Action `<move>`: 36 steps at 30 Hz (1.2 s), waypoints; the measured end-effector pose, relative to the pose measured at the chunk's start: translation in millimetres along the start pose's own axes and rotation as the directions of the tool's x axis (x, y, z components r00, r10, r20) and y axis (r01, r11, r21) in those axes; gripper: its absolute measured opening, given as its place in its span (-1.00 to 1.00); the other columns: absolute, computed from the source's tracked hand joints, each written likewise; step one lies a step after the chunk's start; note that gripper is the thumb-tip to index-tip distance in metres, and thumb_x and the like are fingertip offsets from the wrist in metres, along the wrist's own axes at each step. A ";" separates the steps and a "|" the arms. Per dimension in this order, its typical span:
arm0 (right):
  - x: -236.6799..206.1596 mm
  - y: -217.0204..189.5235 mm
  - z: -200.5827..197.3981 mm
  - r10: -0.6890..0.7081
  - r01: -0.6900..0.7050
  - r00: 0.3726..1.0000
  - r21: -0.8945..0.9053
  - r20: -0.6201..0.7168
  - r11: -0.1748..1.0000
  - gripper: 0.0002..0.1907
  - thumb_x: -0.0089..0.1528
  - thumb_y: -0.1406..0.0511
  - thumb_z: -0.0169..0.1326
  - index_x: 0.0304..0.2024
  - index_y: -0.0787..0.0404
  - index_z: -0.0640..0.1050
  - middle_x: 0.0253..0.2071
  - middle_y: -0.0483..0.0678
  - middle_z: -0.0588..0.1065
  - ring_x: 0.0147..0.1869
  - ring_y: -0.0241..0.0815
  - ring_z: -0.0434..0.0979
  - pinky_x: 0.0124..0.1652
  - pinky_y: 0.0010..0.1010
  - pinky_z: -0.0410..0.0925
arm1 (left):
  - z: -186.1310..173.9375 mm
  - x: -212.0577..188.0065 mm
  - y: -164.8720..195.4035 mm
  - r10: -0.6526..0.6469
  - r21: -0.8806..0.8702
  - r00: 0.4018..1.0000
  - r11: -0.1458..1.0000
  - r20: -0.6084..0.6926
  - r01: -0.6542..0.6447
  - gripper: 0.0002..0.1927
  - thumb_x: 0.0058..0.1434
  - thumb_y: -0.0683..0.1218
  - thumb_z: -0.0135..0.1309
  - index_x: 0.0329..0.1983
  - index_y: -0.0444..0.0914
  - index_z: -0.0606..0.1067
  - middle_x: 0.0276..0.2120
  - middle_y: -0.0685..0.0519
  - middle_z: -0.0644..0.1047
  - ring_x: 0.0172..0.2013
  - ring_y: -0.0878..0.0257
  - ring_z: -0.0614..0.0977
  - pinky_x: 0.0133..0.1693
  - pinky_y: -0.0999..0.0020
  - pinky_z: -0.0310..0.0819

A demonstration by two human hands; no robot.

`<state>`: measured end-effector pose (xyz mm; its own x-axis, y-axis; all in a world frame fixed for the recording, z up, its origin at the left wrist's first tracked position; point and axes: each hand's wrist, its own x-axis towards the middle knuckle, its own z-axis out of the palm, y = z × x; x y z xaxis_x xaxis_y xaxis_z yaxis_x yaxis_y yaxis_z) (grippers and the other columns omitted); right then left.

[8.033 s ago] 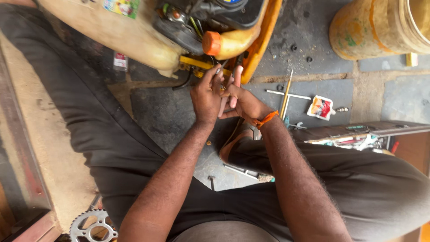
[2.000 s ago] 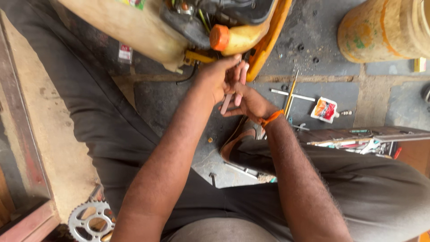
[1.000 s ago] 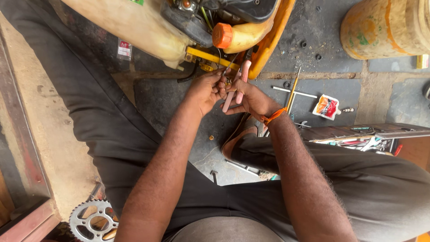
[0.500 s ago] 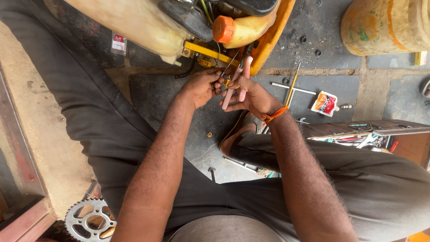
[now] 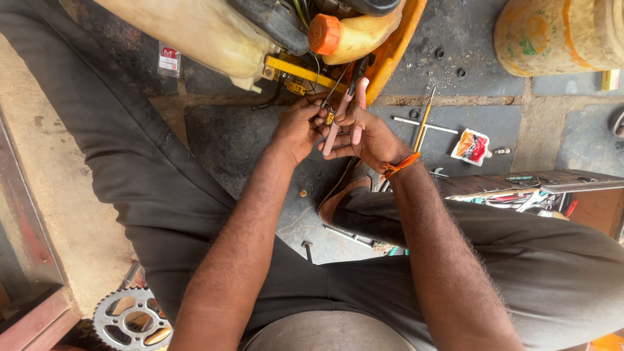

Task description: The person uses a screwdriver to adjust a small component on a yellow and white motorized machine. The hands remain in frame throughout, manipulating the tool with both hands to tighten or loosen a screw on the machine's side.

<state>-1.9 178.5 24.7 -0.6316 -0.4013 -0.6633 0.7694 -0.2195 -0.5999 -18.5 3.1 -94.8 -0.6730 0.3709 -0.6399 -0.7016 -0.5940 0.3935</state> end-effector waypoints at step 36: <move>18.2 15.8 -19.2 0.004 -0.002 0.995 -0.013 0.103 1.000 -0.55 0.31 0.07 0.01 0.09 0.23 0.43 -0.03 0.11 0.49 0.05 0.03 0.57 0.12 0.06 0.50 | 116.9 -15.3 45.8 0.045 0.148 0.989 0.989 -0.140 -0.024 -0.80 0.31 -0.12 0.21 -0.37 -0.32 0.50 -0.59 0.10 0.47 -0.70 0.41 0.41 -0.74 0.55 0.10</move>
<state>-3.1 184.9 -5.5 -0.6155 -0.4919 -0.6157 0.7697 -0.2074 -0.6038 -67.8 53.7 10.1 -0.6644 0.2406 -0.7076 -0.7122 -0.4909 0.5018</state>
